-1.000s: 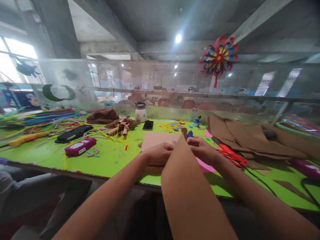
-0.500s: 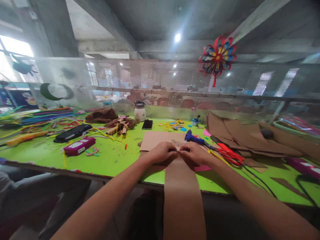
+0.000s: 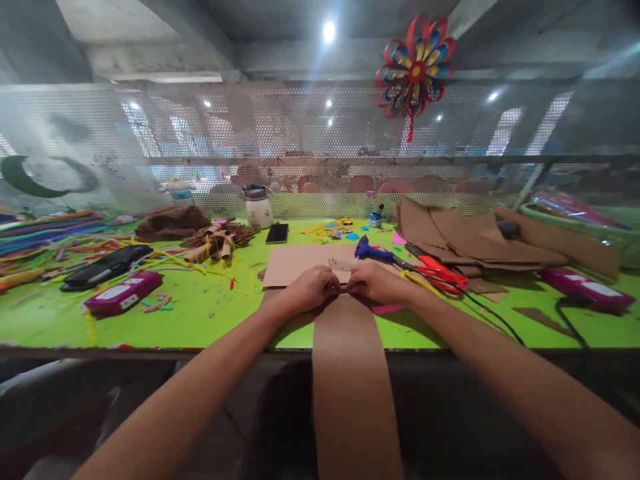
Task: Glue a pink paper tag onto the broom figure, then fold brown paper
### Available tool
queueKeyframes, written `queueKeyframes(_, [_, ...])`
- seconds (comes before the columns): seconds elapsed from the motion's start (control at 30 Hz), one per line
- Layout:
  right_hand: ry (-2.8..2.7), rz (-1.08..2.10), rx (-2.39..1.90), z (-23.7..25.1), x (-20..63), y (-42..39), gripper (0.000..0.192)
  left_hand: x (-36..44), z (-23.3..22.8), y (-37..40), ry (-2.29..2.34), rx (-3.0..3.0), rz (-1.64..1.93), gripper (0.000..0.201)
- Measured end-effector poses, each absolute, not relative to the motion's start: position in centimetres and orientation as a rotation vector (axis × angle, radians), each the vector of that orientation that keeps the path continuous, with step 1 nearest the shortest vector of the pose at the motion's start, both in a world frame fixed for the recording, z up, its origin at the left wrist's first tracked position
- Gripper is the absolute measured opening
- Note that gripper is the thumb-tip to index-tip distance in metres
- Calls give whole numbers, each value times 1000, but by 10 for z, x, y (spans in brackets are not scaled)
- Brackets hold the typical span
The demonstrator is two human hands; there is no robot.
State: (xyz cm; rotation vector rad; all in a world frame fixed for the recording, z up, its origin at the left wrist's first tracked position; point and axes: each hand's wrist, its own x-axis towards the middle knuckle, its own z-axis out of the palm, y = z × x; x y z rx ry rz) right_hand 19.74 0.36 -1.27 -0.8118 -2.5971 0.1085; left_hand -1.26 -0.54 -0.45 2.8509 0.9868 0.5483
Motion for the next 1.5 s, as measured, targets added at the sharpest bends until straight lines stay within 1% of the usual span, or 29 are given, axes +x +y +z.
queueKeyframes(0.2, [-2664, 118, -788, -11, 203, 7, 17, -14, -3, -8, 1088, 2881, 520, 16])
queueKeyframes(0.47, [-2703, 50, -842, -6, 206, 0, 15, -16, 1, -11, 1095, 2867, 476, 23])
queueKeyframes(0.67, [-2705, -11, -986, 0, 209, -7, 10, -21, 1, -12, 1082, 2907, 444, 20])
queueKeyframes(0.83, [-2734, -4, -973, 2, 211, -8, 11, -21, 7, -27, 1071, 3013, 406, 13])
queueKeyframes(1.0, [-2744, -29, -1019, 3, 209, -12, 8, -18, 10, -36, 1072, 3060, 403, 15])
queueKeyframes(1.2, [-2716, -120, -1021, 2, 207, -12, 10, -18, 14, -30, 1177, 2882, 459, 16])
queueKeyframes(1.27, [-2657, -118, -987, 1, 206, -10, 11, -19, 16, -24, 1188, 2759, 503, 18])
queueKeyframes(1.4, [-2495, -248, -892, -1, 201, -11, 14, -25, 18, -10, 1155, 2477, 660, 39])
queueKeyframes(1.5, [-2419, -386, -822, -1, 196, -16, 17, -30, 21, -6, 1048, 2362, 627, 39])
